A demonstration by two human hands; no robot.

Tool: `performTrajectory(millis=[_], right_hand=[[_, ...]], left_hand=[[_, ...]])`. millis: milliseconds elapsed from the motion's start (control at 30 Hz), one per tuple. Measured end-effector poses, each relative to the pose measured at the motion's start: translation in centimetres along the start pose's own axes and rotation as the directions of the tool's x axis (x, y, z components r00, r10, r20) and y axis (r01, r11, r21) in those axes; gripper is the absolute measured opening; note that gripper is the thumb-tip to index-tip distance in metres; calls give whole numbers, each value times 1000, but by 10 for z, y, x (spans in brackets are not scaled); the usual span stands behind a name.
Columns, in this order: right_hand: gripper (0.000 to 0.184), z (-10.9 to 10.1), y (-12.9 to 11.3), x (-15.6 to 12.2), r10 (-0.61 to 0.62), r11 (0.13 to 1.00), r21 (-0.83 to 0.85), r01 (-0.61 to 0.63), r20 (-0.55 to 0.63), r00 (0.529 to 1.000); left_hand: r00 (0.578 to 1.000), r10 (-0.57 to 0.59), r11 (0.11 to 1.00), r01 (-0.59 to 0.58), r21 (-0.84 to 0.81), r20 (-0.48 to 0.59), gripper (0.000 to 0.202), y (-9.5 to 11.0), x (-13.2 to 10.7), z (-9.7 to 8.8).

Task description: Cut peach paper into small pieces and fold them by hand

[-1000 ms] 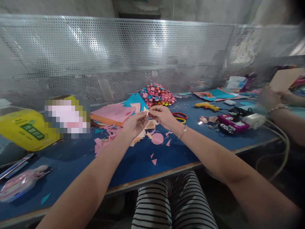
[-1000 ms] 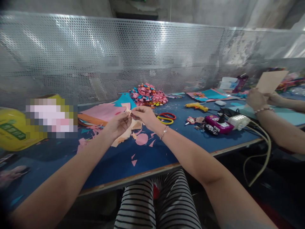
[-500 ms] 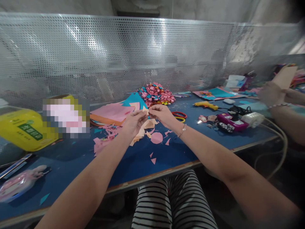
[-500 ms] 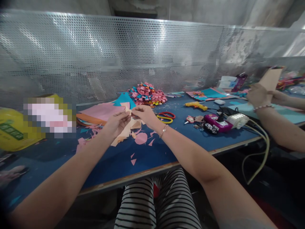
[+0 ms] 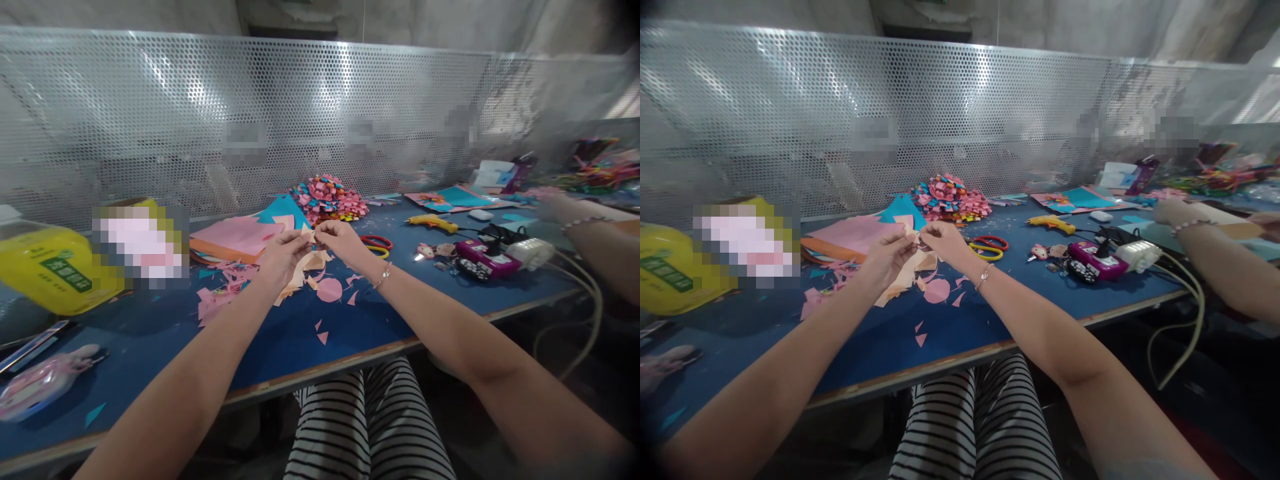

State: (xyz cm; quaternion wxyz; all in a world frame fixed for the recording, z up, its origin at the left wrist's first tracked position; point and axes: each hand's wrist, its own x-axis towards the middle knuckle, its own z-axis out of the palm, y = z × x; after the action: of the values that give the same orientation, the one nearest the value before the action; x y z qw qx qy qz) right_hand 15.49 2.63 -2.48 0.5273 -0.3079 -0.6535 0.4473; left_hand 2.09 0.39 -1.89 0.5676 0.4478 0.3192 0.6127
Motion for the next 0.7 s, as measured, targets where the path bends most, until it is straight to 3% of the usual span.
performTrajectory(millis=[200, 500, 700], right_hand=[[8, -2, -3, -1, -58, 986, -159, 56, -7, 998], [7, -1, -1, -2, -47, 996, -75, 48, 7, 999], [8, -2, -2, -2, -97, 988, -121, 99, 21, 995]], left_hand=[[999, 15, 1000, -16, 14, 34, 16, -5, 3, -4], [997, 29, 997, -34, 73, 70, 15, -3, 0, -1], [999, 36, 998, -36, 60, 0, 17, -1, 0, 0]])
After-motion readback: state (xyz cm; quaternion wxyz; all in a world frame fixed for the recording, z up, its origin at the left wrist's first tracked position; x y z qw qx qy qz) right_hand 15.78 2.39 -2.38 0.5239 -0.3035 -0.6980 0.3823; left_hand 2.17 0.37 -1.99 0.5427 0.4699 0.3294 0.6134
